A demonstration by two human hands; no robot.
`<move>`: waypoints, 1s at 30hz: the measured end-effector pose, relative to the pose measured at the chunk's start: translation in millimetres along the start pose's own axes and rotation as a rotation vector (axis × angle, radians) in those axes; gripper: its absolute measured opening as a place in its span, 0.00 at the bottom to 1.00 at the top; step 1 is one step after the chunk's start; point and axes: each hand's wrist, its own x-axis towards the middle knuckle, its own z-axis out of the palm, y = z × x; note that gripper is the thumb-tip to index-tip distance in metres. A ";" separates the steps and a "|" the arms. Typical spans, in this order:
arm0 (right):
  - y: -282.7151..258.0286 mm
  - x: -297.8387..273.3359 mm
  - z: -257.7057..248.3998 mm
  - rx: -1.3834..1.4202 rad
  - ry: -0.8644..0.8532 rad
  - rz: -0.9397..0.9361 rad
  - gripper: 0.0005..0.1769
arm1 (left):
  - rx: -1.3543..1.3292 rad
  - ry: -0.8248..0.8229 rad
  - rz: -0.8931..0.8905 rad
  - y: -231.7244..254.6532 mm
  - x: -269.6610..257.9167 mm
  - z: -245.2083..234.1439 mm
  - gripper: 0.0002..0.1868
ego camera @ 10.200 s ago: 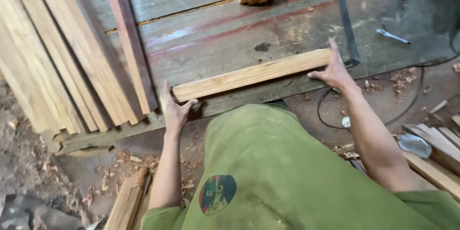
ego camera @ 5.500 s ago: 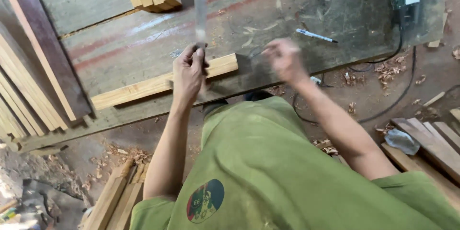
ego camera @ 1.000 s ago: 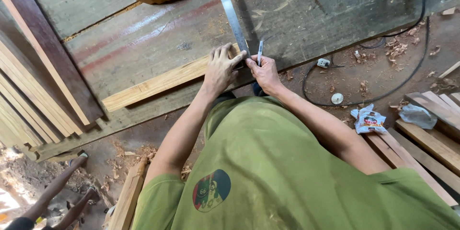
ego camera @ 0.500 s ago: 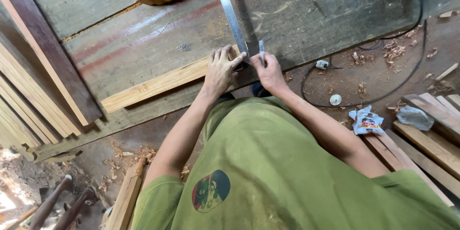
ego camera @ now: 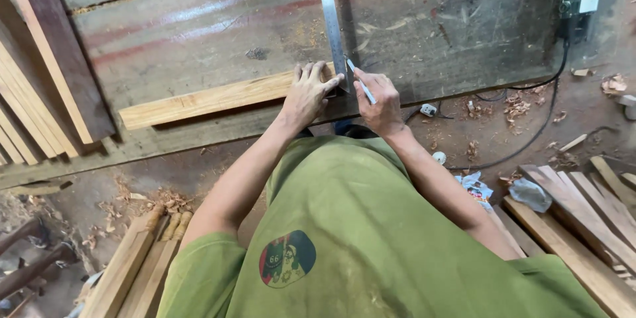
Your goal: The person places a wooden plank on a workbench and uses a metal ruler and a marker to draw multiple parallel lines along its length. The person repeatedly repositions the ruler and marks the wood to create evenly spaced lines.
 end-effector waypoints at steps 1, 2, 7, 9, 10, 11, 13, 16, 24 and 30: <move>0.5 -1.9 0.1 -0.001 -0.005 -0.001 0.15 | -0.005 0.001 -0.003 -0.4 -0.2 2.2 0.41; 1.0 -3.9 0.0 -0.028 -0.018 -0.028 0.15 | -0.007 0.008 -0.001 -0.5 -0.3 4.4 0.41; -2.3 -12.4 -6.9 -0.067 -0.030 -0.060 0.13 | -0.006 0.028 0.005 -1.6 0.2 5.8 0.41; -1.8 -16.8 -10.4 -0.076 -0.034 -0.079 0.10 | -0.017 0.010 0.014 -2.2 0.5 5.4 0.40; -2.3 -16.1 -12.9 -0.078 -0.034 -0.079 0.10 | -0.018 0.011 0.015 -1.2 0.7 5.0 0.40; -2.8 -14.7 -14.4 -0.082 -0.020 -0.078 0.09 | -0.015 0.017 0.018 -1.3 0.5 4.2 0.41; -6.6 -7.0 -16.7 -0.080 -0.008 -0.081 0.08 | -0.007 0.023 0.013 0.8 1.1 3.5 0.41; -10.4 8.8 -10.8 -0.051 0.059 -0.113 0.10 | 0.057 0.091 0.004 1.0 3.1 9.2 0.37; 7.7 -10.1 -13.5 -0.080 -0.122 -0.251 0.10 | -0.040 0.252 -0.082 9.8 3.6 16.5 0.18; 5.0 -36.0 -17.2 -0.163 -0.147 0.069 0.24 | 0.153 0.144 -0.035 4.5 14.7 23.5 0.28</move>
